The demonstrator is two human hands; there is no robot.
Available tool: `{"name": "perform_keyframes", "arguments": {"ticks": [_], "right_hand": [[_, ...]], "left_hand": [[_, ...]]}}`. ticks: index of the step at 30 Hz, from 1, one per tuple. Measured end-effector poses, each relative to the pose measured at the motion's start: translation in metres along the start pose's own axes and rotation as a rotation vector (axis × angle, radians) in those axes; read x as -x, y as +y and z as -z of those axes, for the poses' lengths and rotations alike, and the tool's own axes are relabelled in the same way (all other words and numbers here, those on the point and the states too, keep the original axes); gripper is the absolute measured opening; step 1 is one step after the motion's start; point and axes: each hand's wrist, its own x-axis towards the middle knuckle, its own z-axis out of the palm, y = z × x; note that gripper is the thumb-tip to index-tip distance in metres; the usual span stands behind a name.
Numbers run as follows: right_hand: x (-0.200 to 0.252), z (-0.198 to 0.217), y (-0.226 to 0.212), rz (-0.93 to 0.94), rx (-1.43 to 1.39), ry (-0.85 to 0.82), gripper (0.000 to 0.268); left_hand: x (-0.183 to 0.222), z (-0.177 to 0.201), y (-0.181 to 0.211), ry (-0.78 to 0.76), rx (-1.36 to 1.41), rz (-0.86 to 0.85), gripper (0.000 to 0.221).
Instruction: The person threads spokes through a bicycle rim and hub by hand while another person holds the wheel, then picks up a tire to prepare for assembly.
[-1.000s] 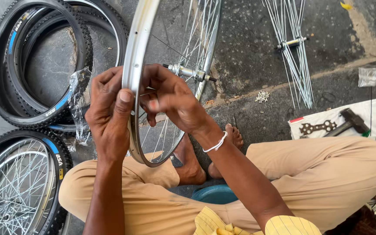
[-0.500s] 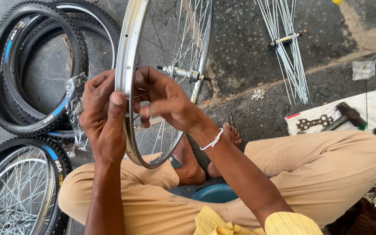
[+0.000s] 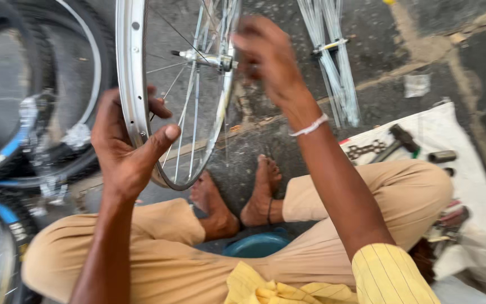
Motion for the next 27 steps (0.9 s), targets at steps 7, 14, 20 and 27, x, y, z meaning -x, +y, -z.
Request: {"name": "perform_keyframes", "arguments": {"ticks": [7,14,20,27], "right_hand": [[0.058,0.215,0.211,-0.268,1.138,0.544,0.017],[0.095,0.237,0.284,-0.16,1.547,0.045,0.027],[0.088,0.207,0.261,-0.306,1.546,0.043,0.028],[0.062,0.073,0.026,0.094,0.189,0.017,0.016]], "left_hand": [[-0.017,-0.026,0.008,-0.039,0.042,0.01,0.07],[-0.015,-0.043,0.01,-0.036,0.072,0.085,0.051],[-0.005,-0.066,0.024,-0.058,0.148,0.28,0.05],[0.002,-0.072,0.013,-0.08,0.088,0.2,0.047]]}}
